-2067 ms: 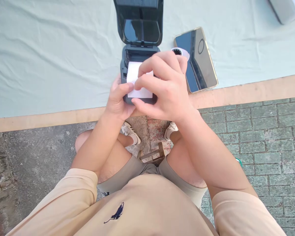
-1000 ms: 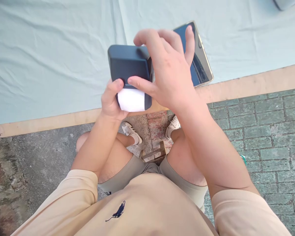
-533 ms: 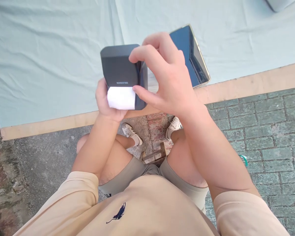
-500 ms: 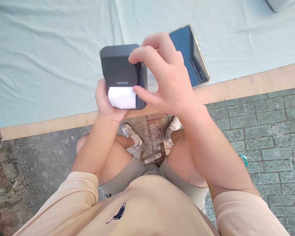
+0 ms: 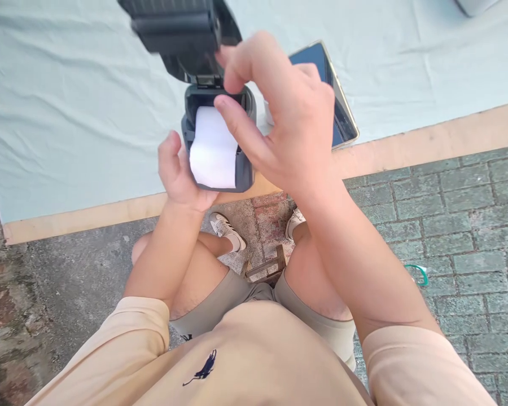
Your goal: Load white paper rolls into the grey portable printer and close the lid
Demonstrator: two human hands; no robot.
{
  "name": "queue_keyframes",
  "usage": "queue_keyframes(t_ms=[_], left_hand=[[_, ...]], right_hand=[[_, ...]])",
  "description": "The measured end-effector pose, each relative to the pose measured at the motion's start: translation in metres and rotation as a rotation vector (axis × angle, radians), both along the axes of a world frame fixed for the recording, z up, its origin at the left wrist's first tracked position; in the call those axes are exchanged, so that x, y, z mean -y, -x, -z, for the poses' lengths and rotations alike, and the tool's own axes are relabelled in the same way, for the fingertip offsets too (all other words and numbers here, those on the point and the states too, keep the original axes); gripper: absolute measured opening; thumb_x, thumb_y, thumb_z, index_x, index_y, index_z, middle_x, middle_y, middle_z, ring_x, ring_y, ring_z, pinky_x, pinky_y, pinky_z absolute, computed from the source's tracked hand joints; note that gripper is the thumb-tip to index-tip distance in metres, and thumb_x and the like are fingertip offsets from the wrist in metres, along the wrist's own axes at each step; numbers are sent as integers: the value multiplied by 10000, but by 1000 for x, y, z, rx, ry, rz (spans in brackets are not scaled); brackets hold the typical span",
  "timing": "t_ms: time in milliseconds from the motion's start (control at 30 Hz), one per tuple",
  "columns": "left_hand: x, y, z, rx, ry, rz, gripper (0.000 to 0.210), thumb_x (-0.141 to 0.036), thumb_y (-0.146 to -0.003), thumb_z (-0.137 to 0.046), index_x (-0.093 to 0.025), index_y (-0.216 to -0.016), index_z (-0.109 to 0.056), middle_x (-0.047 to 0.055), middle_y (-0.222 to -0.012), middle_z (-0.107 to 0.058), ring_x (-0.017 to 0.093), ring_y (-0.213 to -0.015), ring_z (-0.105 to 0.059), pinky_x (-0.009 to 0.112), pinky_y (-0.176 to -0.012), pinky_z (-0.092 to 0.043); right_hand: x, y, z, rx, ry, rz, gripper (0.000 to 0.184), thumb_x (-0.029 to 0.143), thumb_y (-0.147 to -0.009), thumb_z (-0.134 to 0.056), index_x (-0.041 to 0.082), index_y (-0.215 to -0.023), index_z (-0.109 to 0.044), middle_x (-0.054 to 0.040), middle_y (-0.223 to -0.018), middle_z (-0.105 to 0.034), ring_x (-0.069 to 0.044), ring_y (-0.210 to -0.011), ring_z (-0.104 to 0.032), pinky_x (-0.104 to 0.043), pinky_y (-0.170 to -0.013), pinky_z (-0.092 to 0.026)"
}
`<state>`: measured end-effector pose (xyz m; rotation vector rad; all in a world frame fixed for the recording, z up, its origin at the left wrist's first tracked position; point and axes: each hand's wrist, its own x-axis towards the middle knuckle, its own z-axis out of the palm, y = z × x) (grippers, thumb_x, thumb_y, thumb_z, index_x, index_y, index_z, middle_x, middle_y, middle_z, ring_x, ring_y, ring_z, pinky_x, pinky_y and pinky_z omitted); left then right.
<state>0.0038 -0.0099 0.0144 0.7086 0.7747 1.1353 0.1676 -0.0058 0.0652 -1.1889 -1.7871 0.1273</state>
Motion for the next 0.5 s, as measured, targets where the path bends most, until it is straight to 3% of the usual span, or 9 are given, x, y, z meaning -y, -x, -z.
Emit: queue_keyframes(t_ms=[67,167,233,367,500], left_hand=[[2,2,5,-7,-8,-4,421,-655,-899,-579,-258,-970,-699,61,-1206,-756,324,-1387,-594,441,-1118,-544],[3,3,11,-55,-74,33,457,-645,-868,-680,-262,-1114,-708,60,-1177,-751,318,-1249,-671,428,-991,-593],[3,3,14,-92,-130,55,499,-639,-860,-712,-277,-1200,-673,49,-1192,-731,302,-1211,-699,393,-899,-616],[2,4,17,-113,-161,93,577,-657,-809,-767,-279,-1225,-636,40,-1089,-713,315,-1240,-715,321,-750,-632],[1,4,16,-96,-109,54,525,-653,-809,-761,-248,-1132,-675,40,-1023,-717,338,-1343,-665,390,-929,-654]], right_hand=[[-1,-5,-2,146,23,-20,94,244,-939,-535,261,-923,-626,-1,-1014,-763,-237,-1005,-714,-418,-903,-498],[-2,-10,-4,372,213,23,165,265,-912,-593,274,-1021,-717,-26,-990,-778,-314,-1032,-635,-491,-912,-472],[-1,-10,-9,479,368,25,270,238,-887,-616,272,-1133,-721,-52,-996,-772,-354,-1094,-606,-506,-894,-472],[6,-3,-22,595,523,28,359,155,-883,-564,258,-1204,-686,-70,-1021,-771,-373,-1122,-621,-492,-867,-477],[9,-3,-25,474,460,52,351,151,-807,-597,256,-1131,-682,-58,-1028,-775,-350,-1061,-637,-494,-876,-472]])
